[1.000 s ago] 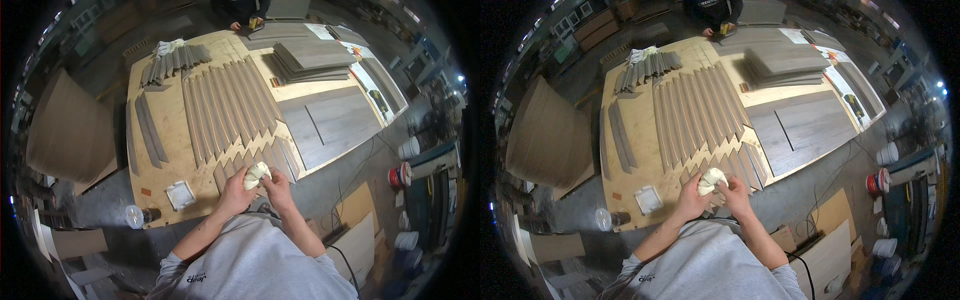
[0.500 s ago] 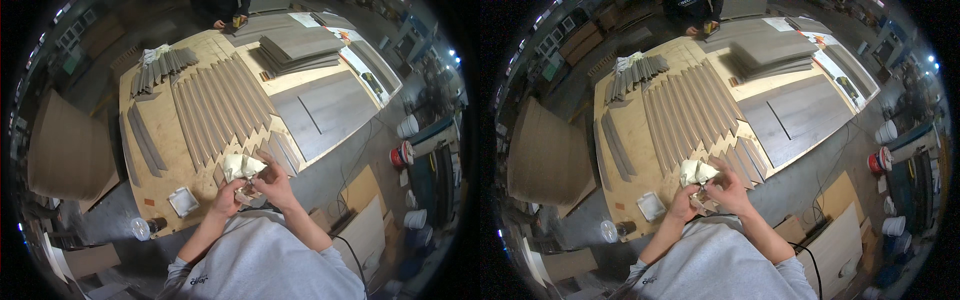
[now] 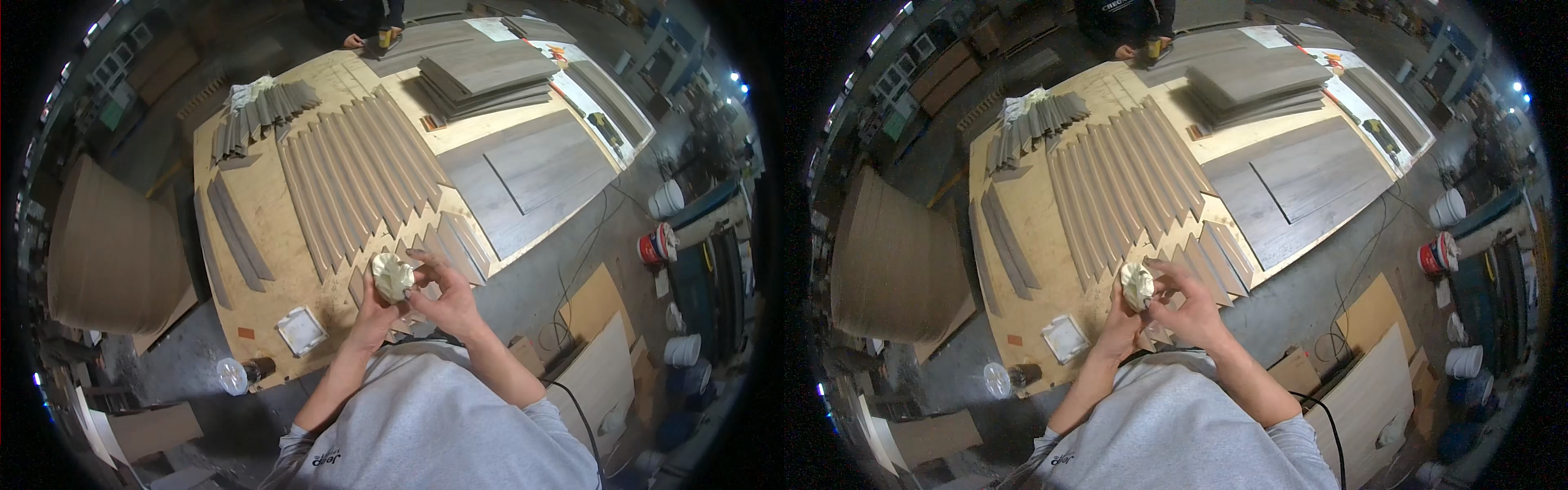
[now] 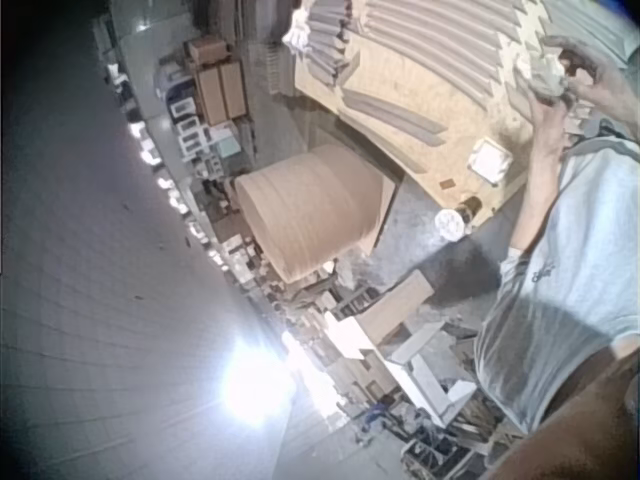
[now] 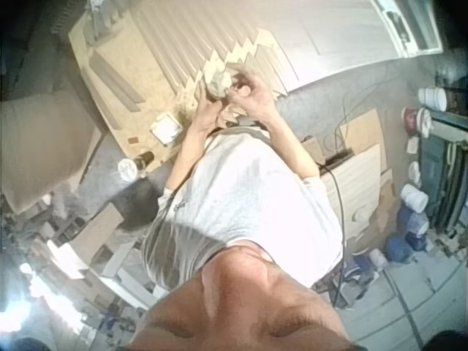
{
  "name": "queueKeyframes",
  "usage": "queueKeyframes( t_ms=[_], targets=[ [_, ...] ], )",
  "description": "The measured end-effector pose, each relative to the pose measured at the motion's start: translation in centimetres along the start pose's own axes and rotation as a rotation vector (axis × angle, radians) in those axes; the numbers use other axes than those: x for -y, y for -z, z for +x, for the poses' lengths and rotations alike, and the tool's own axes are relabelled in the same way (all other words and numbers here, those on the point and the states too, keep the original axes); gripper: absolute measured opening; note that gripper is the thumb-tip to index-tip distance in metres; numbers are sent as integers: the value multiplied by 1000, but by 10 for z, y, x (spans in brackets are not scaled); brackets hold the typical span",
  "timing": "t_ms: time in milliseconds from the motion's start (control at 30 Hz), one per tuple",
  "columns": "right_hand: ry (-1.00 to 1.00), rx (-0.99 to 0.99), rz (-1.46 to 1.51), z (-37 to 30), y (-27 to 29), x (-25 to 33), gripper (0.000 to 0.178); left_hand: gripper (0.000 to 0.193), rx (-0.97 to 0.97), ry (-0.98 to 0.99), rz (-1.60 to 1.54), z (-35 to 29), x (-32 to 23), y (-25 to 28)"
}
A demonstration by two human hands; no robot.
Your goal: Applying glue to wooden slats and arranging them onto a panel in a furniture manufacturing facility.
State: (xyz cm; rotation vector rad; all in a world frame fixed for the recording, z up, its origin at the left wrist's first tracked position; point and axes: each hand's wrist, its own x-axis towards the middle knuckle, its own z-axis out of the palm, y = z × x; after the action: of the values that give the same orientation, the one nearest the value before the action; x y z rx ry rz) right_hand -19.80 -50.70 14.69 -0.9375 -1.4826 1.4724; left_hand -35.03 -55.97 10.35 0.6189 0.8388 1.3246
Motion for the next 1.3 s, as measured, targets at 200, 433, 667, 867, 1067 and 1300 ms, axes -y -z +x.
queueKeyframes(
  t_ms=[200,433,667,867,1067,1300],
  targets=[
    [147,122,-215,3,-1,16,48,53,17,-39,96,7,13,12],
    [60,36,-185,-16,-1,-58,58,21,-268,75,-76,10,14,-20],
    [-409,-89,944,-25,-1,-95,49,53,-133,-206,1207,4,37,-27],
    [-381,-235,689,-12,28,-61,48,60,25,-531,1305,-17,20,-23],
    [-411,-232,1152,-9,39,-71,37,52,31,-350,1062,-27,22,-14],
    [-408,-155,1138,-17,55,-90,40,35,109,-355,966,-13,40,-15]
  ],
)
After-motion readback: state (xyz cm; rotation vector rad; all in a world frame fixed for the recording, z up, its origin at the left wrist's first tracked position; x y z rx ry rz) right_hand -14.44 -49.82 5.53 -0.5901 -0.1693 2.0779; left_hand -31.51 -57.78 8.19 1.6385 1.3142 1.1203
